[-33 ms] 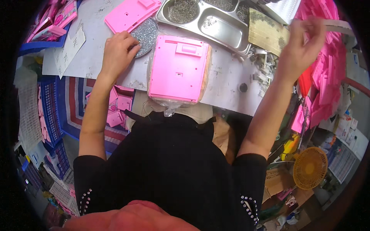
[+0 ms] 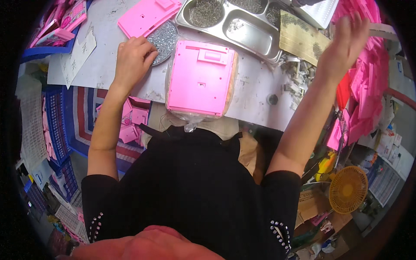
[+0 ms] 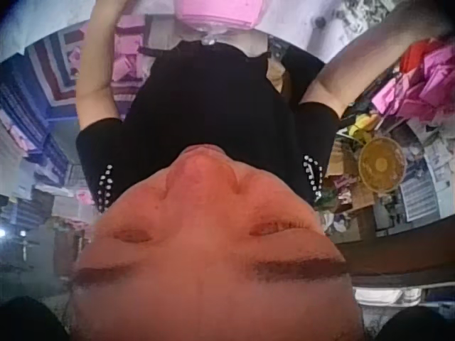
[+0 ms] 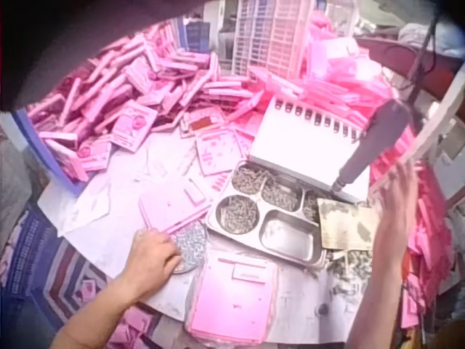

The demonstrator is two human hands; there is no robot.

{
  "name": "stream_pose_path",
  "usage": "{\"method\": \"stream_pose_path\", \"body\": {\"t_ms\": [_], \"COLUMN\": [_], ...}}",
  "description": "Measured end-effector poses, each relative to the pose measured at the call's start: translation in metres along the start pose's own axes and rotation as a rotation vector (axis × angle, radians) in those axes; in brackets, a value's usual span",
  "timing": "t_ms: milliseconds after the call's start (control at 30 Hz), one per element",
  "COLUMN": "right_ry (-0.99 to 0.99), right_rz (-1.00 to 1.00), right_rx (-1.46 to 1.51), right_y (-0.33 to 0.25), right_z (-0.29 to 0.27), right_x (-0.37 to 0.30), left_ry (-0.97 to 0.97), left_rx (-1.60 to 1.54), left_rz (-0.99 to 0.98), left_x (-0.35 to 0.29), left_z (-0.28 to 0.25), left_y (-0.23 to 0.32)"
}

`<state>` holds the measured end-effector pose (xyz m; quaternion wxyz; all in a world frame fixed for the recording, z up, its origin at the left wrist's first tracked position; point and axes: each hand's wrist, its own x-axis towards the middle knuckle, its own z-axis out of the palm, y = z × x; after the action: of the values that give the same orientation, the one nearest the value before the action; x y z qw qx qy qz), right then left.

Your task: Assembling the internal components of a pink toy and screwing the casing shut.

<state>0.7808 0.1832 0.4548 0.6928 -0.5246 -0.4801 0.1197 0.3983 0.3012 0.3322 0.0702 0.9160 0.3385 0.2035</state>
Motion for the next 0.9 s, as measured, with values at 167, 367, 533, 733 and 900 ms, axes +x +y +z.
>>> {"method": "stream_pose_path", "body": {"t_ms": [167,367,533,733,900], "right_ry": [-0.068,-0.28,0.085,-0.833,-1.354], "right_rz": [0.041,0.092,-0.349,-0.406,-0.472], "right_rx": [0.004,-0.137,-0.235,-0.578,-0.977], "right_y": [0.04,0.001,0.002,0.025,0.075], "right_z": [0.026,0.076,0.084,0.181,0.236], "right_x": [0.053,0.022,-0.009,-0.067,-0.062], "left_ry": [0.079,0.033,0.093,0.178,0.13], "left_rx": [-0.032,-0.061,-0.272,-0.319,-0.395], "left_rz": [-0.042,-0.081,-0.115,-0.086,-0.216], "left_x": [0.0,0.0,-0.005,-0.016,-0.03], "left_z": [0.001,-0.007,-0.015,-0.018,-0.029], "left_y": [-0.01,-0.017,-0.009,0.0,0.01]}}
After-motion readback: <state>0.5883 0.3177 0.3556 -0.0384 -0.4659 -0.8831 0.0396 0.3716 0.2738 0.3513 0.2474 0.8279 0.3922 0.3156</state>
